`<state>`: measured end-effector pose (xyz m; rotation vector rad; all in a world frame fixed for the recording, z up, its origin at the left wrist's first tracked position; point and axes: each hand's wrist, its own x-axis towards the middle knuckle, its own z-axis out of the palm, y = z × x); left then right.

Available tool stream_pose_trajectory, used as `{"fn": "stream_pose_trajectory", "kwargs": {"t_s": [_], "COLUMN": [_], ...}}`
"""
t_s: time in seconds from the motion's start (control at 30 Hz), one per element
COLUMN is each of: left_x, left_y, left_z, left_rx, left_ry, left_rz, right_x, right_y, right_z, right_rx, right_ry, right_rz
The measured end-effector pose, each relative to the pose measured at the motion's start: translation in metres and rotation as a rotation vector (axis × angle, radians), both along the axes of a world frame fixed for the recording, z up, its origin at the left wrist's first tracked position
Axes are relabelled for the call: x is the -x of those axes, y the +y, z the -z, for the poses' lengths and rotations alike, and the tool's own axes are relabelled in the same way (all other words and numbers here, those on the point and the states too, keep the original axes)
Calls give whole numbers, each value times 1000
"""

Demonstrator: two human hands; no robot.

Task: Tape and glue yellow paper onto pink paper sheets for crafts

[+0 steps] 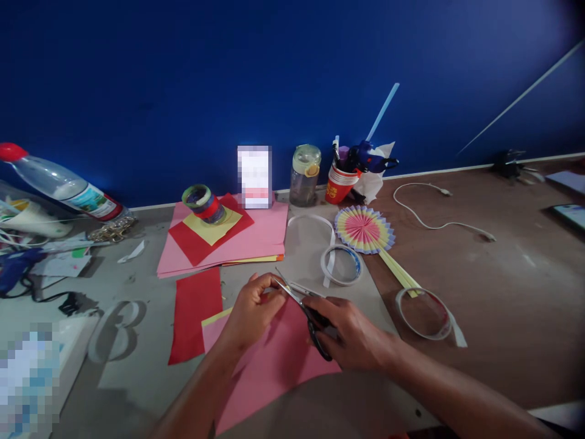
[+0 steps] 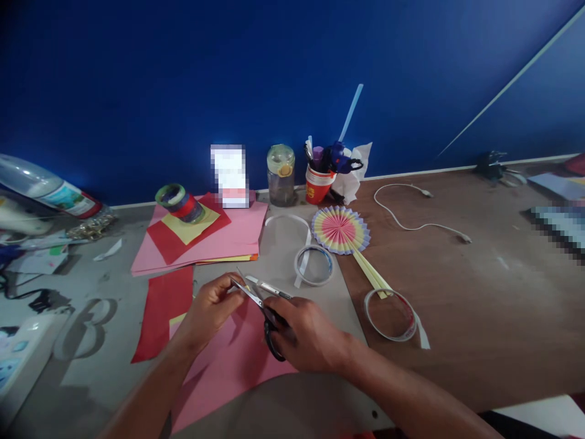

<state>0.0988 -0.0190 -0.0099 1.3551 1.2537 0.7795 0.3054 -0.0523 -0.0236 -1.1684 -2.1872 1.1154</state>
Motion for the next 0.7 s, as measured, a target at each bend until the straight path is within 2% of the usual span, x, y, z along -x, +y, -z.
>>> {"fn": "stream_pose_trajectory", "kwargs": {"t_s": [0.33, 0.53, 0.7], "left_x": [1, 1, 0], "left_y": [1, 1, 1], "left_z": [2, 1, -1], "left_rx": [0, -12, -12], "left_ry": [-3, -1, -7], "left_rz": [8, 3, 14], "right_x": [1, 0, 0], "right_y": [0, 1, 2], "right_z": [-2, 1, -2], "right_rx": [122, 145, 119], "right_ry": [73, 75, 85], "right_rz": [2, 1, -64]}}
